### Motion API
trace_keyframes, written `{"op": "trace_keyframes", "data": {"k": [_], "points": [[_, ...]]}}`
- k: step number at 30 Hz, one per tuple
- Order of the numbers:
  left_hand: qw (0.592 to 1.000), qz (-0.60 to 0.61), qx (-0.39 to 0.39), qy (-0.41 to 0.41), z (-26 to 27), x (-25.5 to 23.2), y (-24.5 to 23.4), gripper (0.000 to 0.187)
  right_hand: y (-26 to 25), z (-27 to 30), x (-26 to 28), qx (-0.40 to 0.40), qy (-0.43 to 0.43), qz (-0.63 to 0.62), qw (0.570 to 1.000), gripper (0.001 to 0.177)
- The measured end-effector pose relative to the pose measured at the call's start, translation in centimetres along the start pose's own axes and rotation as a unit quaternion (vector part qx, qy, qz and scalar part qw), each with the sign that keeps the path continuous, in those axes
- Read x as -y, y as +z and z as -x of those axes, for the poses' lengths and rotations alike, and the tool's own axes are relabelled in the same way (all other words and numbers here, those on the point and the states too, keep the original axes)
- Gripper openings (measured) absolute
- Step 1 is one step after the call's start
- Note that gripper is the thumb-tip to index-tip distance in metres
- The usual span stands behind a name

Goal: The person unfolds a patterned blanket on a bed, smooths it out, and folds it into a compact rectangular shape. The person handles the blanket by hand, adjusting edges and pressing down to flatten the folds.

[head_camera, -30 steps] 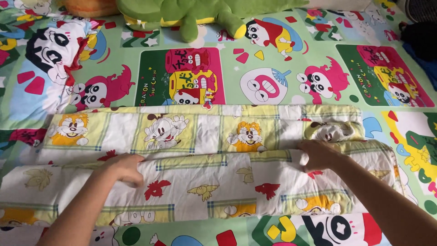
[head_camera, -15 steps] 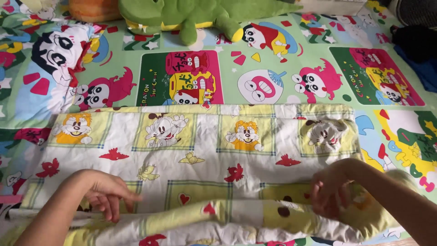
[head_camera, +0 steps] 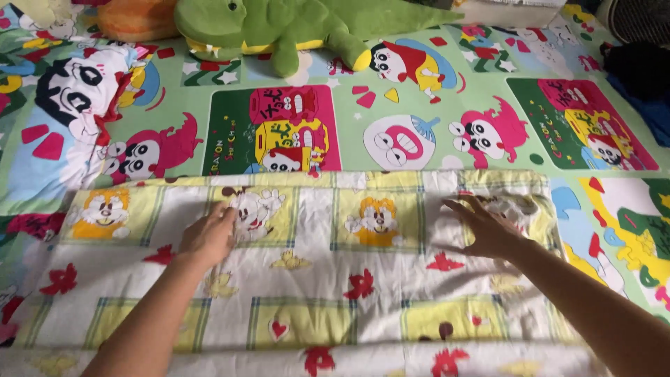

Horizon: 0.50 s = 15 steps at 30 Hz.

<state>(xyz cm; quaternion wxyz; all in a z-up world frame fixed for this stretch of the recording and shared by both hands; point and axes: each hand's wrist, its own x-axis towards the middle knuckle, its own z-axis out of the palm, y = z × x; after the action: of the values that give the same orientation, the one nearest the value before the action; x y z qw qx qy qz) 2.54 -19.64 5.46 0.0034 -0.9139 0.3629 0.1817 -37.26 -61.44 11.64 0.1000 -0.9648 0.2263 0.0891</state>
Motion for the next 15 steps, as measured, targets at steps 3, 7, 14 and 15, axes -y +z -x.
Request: {"op": "trace_keyframes", "data": {"k": [3,7,14,15], "points": [[1.0,-0.011,0.008,0.015,-3.6,-2.8,-2.3,0.09,-0.9,-4.1,-0.6,0.081,0.074,0.033,0.993,0.157],[0.997,-0.02,0.064,-0.034,-12.4,-0.3,-0.7,0.153,-1.9,-8.5,-2.1,0.124,0.116,0.038,0.985,0.183],[0.935,-0.23,0.193,-0.186,-8.7,6.1,-7.6,0.107,-1.2,-10.8,-11.6,0.162,0.139,0.216,0.953,0.139],[0.939,-0.201,0.209,-0.186,-9.7,8.9,-6.2,0.076,-1.5,-10.5,-11.7,0.214,0.184,0.142,0.949,0.107]]}}
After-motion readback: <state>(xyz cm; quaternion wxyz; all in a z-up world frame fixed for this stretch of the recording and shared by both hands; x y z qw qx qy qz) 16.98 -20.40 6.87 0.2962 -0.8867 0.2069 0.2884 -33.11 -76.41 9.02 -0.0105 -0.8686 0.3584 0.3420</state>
